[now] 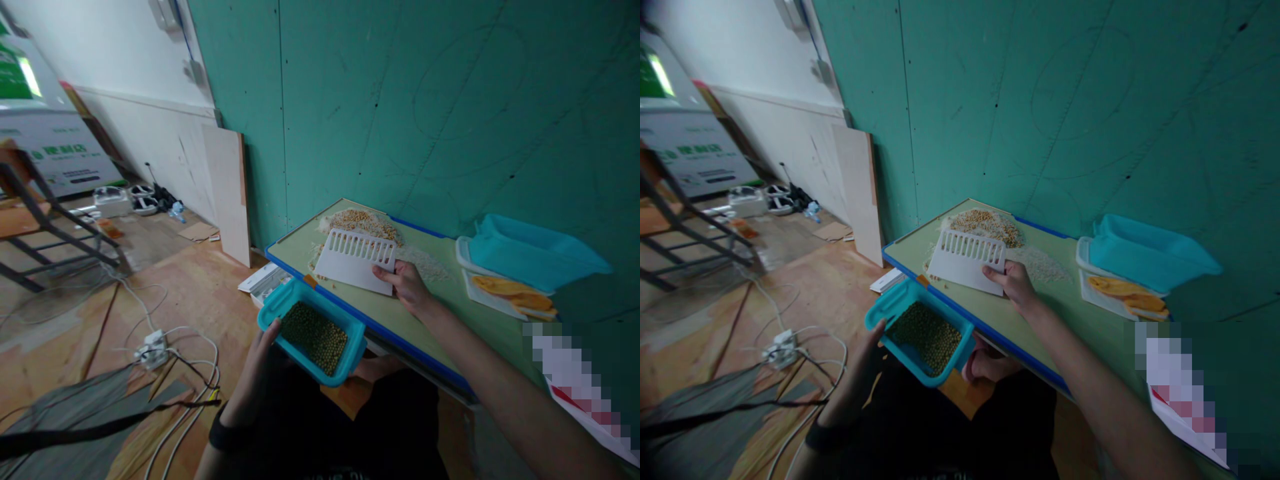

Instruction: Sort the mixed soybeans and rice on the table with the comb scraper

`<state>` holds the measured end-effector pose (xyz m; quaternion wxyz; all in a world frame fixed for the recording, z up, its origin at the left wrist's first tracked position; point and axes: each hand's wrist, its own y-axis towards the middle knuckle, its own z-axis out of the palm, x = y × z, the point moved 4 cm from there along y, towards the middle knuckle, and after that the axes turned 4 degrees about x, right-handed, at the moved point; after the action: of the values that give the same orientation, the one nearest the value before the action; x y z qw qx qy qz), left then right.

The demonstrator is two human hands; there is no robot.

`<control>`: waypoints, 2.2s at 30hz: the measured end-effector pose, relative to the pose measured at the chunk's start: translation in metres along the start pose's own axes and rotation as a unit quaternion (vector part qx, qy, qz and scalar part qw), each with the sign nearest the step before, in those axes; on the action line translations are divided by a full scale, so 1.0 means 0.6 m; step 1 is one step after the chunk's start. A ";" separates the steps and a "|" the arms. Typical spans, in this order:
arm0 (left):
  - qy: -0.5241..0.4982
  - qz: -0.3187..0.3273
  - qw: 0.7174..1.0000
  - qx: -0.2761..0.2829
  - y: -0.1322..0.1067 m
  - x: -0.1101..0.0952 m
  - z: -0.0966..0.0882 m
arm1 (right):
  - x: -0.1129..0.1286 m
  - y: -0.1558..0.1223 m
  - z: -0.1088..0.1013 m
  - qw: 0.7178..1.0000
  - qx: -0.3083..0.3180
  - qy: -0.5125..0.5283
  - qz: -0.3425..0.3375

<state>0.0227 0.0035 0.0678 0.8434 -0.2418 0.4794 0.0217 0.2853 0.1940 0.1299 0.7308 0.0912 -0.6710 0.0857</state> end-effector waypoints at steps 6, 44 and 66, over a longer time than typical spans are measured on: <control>0.003 0.053 0.998 0.025 -0.004 -0.005 0.006 | 0.003 0.000 0.002 1.000 -0.014 0.002 0.006; 0.027 -0.045 0.998 0.016 0.035 0.025 -0.007 | 0.002 -0.106 0.023 0.987 -0.098 -0.122 -0.016; 0.050 -0.045 0.997 -0.046 0.014 0.001 -0.001 | -0.003 -0.092 0.005 0.993 -0.109 -0.018 0.038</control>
<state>0.0203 0.0103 0.0635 0.8064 -0.3028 0.5079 -0.0066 0.2957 0.1396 0.1274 0.7201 -0.0130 -0.6927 0.0378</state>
